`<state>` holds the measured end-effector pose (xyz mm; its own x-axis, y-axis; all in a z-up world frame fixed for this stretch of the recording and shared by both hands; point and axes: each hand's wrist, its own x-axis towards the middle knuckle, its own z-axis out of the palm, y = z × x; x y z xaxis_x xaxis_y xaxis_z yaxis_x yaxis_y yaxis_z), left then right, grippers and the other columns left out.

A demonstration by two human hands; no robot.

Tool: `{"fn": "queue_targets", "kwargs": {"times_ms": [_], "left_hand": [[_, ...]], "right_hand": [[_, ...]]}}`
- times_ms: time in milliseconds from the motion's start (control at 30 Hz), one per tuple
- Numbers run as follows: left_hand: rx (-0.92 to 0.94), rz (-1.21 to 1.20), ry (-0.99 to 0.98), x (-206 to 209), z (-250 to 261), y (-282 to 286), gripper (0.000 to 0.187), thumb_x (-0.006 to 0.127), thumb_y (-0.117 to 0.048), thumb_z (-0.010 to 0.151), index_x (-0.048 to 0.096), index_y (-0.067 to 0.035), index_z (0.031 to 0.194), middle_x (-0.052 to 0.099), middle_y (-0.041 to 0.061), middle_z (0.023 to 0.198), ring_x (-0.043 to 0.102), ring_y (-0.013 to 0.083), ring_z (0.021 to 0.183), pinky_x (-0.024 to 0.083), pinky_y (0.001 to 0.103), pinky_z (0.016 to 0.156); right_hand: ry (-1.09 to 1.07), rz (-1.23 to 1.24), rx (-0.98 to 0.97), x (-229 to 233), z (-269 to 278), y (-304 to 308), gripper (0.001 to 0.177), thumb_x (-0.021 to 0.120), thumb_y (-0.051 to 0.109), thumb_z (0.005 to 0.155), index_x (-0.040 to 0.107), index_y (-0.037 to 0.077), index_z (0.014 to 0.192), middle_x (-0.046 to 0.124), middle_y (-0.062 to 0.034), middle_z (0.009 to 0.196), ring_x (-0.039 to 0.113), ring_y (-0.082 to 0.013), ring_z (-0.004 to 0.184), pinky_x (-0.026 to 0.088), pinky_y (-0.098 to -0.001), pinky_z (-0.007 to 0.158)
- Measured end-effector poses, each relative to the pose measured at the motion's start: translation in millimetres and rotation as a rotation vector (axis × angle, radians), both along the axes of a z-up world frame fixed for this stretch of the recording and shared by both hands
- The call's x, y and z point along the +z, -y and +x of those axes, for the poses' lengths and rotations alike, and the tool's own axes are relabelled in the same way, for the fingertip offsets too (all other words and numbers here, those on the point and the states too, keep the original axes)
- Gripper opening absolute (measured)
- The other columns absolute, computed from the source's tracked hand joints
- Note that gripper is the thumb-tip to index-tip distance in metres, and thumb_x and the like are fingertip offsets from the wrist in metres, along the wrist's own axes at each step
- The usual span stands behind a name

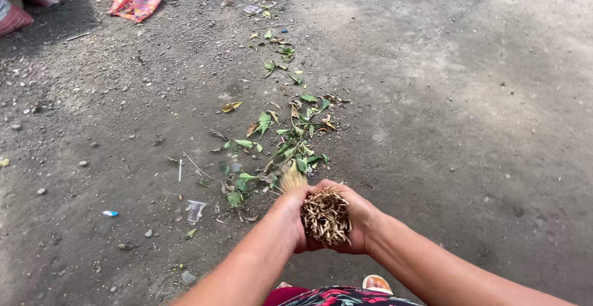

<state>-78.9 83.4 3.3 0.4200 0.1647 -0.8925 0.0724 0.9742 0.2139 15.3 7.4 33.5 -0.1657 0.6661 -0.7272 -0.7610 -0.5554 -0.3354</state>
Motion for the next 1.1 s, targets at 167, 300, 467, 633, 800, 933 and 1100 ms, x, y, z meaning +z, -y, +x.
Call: {"fn": "queue_targets", "kwargs": {"times_ms": [167,300,467,633,800,933,1100], "left_hand": [[0.182,0.22,-0.032,32,24,39,0.019,0.063,-0.023,0.093,0.067,-0.004,0.096,0.073,0.01,0.082,0.072,0.0273,0.071,0.062,0.053,0.071],[0.165,0.194,0.038,37,46,55,0.021,0.064,-0.023,0.095,0.064,-0.002,0.096,0.074,0.011,0.084,0.073,0.0282,0.075,0.062,0.051,0.072],[-0.141,-0.114,0.246,-6,73,15,0.022,0.059,-0.033,0.095,0.067,-0.015,0.086,0.074,0.007,0.08,0.069,0.0272,0.069,0.062,0.051,0.068],[-0.32,-0.078,0.109,-9,80,-21,0.028,0.06,-0.044,0.093,0.069,-0.019,0.084,0.073,0.004,0.077,0.067,0.0271,0.066,0.058,0.052,0.066],[0.187,0.138,-0.075,42,83,14,0.023,0.059,-0.024,0.097,0.065,-0.002,0.101,0.075,0.015,0.094,0.075,0.03,0.078,0.063,0.055,0.077],[0.125,0.32,-0.243,75,111,33,0.026,0.067,-0.023,0.093,0.064,0.001,0.102,0.074,0.013,0.098,0.076,0.0267,0.086,0.063,0.051,0.081],[-0.101,-0.096,0.229,45,137,13,0.029,0.055,-0.042,0.089,0.069,-0.017,0.092,0.077,0.005,0.089,0.072,0.0271,0.08,0.06,0.054,0.073]], "right_hand": [[0.038,-0.027,-0.081,42,12,34,0.031,0.059,0.03,0.084,0.071,0.002,0.091,0.077,-0.0129,0.082,0.072,-0.0259,0.062,0.065,-0.0406,0.063],[0.044,0.002,-0.16,60,28,59,0.03,0.059,0.027,0.084,0.071,0.001,0.09,0.077,-0.013,0.082,0.073,-0.0252,0.064,0.065,-0.0405,0.066],[0.109,-0.017,-0.229,19,52,33,0.028,0.06,0.033,0.085,0.069,0.006,0.085,0.076,-0.0111,0.079,0.072,-0.0268,0.061,0.065,-0.0445,0.064],[0.085,-0.015,-0.15,-1,59,-3,0.034,0.055,0.035,0.081,0.07,0.006,0.087,0.076,-0.0126,0.077,0.072,-0.0293,0.062,0.065,-0.047,0.065],[0.044,-0.022,-0.1,29,69,11,0.034,0.061,0.032,0.085,0.072,0.001,0.095,0.078,-0.0156,0.086,0.074,-0.0271,0.065,0.064,-0.0404,0.063],[0.104,-0.052,-0.143,70,94,31,0.032,0.061,0.03,0.082,0.072,0.002,0.096,0.078,-0.0143,0.085,0.073,-0.0267,0.062,0.064,-0.0405,0.06],[0.253,-0.11,-0.236,55,118,21,0.027,0.062,0.029,0.085,0.071,0.005,0.091,0.076,-0.0109,0.08,0.07,-0.0247,0.059,0.062,-0.04,0.058]]}}
